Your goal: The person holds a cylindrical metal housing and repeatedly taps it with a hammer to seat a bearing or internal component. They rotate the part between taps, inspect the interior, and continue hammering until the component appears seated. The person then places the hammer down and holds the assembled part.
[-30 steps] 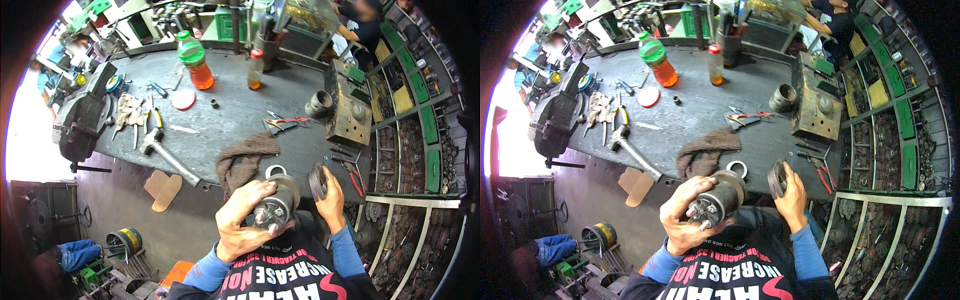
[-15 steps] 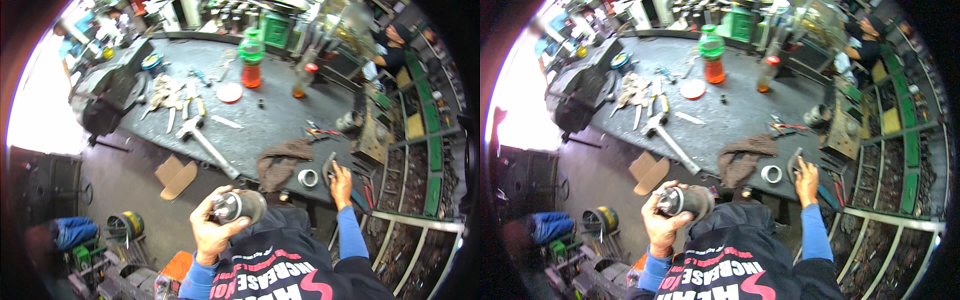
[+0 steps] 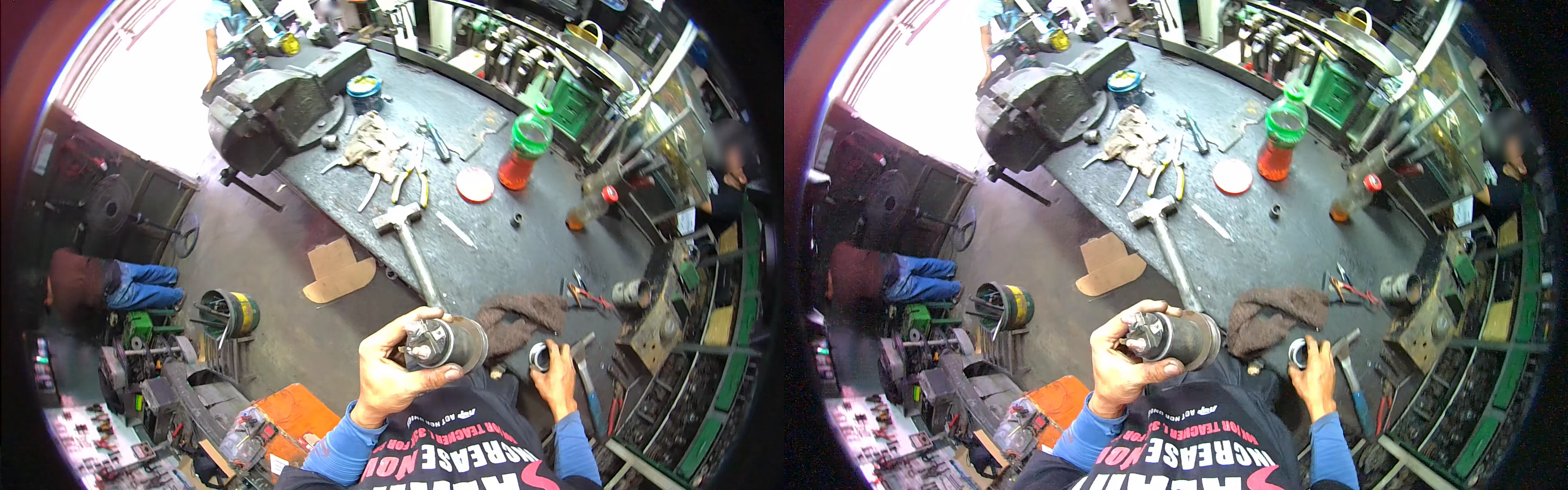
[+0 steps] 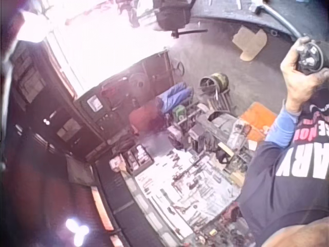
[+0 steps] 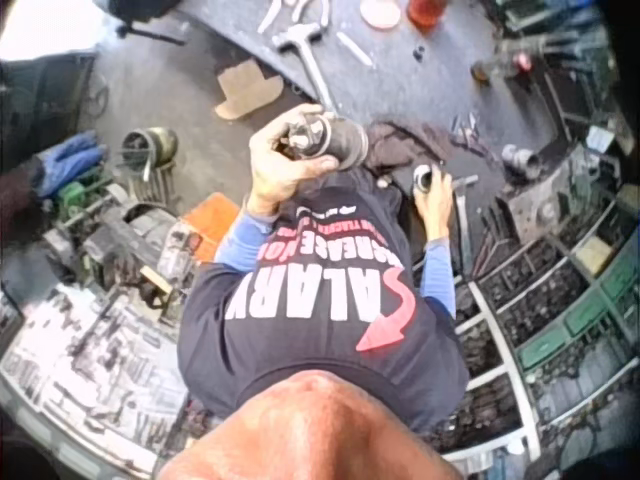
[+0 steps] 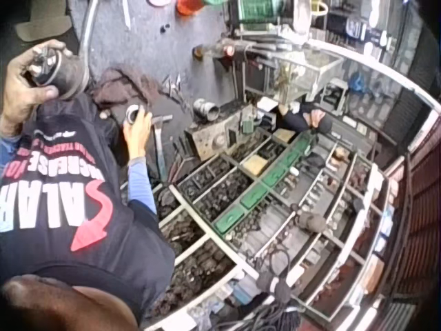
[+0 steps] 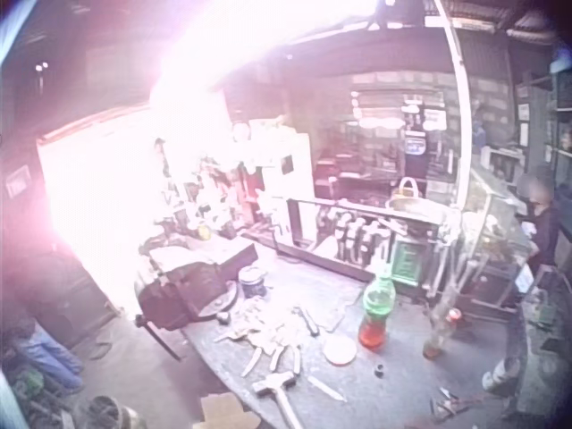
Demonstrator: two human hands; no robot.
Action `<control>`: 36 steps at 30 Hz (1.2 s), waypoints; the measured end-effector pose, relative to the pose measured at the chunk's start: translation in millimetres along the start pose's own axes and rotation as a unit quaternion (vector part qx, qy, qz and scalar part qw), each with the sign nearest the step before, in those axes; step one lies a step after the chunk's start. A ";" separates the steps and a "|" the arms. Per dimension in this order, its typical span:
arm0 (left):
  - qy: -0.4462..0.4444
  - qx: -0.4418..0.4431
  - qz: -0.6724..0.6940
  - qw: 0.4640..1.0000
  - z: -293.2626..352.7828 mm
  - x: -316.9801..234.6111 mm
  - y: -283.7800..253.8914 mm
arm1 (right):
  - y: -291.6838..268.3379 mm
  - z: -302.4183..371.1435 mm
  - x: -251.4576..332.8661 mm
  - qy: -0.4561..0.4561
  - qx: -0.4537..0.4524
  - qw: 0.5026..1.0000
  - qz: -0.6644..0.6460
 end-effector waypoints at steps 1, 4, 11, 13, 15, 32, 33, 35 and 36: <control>-0.011 -0.007 -0.009 1.000 -4.5 -1.6 -1.1 | -8.7 -9.3 5.4 0.000 -0.010 1.000 0.010; 0.016 -0.014 -0.055 0.998 -15.8 -10.5 -12.7 | -28.3 -30.7 11.8 0.006 -0.020 0.996 0.089; 0.044 -0.058 -0.165 0.984 -59.9 -50.7 -71.8 | -110.0 -54.3 303.9 -0.309 0.037 0.938 -0.153; 0.067 -0.081 -0.178 0.978 -69.1 -67.2 -104.7 | -105.5 -41.4 401.7 -0.408 0.057 0.893 -0.181; 0.101 -0.066 -0.176 0.977 -86.2 -85.5 -126.9 | -95.2 -44.5 457.3 -0.429 0.023 0.880 -0.204; -0.199 0.027 0.017 0.979 -130.1 33.8 -237.8 | -8.5 -56.0 175.2 0.198 -0.241 0.903 -0.295; -0.201 -0.007 0.043 0.979 -129.6 36.9 -228.8 | -13.7 -46.0 115.4 0.251 -0.302 0.853 -0.344; -0.235 -0.032 0.058 0.970 -136.8 64.8 -222.6 | -25.6 -26.1 -11.4 0.284 -0.394 0.817 -0.311; -0.240 -0.063 0.062 0.967 -139.8 71.1 -230.2 | -45.1 -28.6 -35.9 0.306 -0.428 0.810 -0.258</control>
Point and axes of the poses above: each hand's wrist, its own z-axis away from the middle knuckle, its own y-axis out of the palm, x = y × z, the point moved 9 cm from there along -z, towards the middle knuckle, and after that the axes turned 5 degrees about y, right-handed, at the moved point
